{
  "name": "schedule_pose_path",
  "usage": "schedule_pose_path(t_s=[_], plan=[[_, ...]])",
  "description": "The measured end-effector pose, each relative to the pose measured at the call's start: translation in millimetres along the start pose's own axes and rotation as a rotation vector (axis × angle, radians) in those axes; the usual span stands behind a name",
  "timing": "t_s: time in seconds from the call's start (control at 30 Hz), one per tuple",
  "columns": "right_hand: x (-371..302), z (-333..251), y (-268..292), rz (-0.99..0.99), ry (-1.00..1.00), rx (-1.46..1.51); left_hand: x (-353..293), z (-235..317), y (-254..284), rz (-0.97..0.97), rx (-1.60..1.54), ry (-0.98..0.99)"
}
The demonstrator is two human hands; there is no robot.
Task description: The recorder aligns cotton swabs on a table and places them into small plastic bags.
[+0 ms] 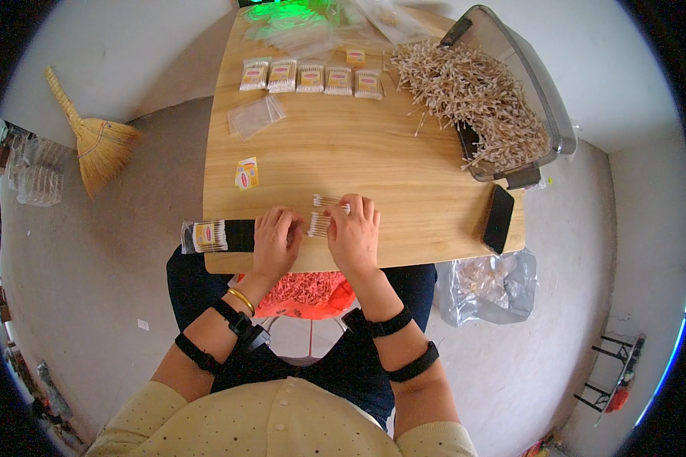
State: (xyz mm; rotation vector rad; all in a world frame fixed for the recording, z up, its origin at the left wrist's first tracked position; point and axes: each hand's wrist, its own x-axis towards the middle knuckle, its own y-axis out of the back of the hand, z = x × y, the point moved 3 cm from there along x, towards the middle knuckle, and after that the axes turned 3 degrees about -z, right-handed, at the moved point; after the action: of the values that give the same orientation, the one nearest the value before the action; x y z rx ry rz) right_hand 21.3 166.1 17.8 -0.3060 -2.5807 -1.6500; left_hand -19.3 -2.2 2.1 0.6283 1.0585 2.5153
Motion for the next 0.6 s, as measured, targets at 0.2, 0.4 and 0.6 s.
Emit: schedule_pose_path(t_s=[0.2, 0.4, 0.6], plan=[[7, 3, 1, 0.064, 0.005, 0.007, -2, -2, -2, -0.012, -0.004, 0.007], [8, 4, -1, 0.033, -0.006, -0.006, 0, 0, -1, -0.001, -0.007, 0.005], [12, 9, -3, 0.058, -0.012, -0.012, -1, -1, -2, -0.035, -0.015, 0.023]])
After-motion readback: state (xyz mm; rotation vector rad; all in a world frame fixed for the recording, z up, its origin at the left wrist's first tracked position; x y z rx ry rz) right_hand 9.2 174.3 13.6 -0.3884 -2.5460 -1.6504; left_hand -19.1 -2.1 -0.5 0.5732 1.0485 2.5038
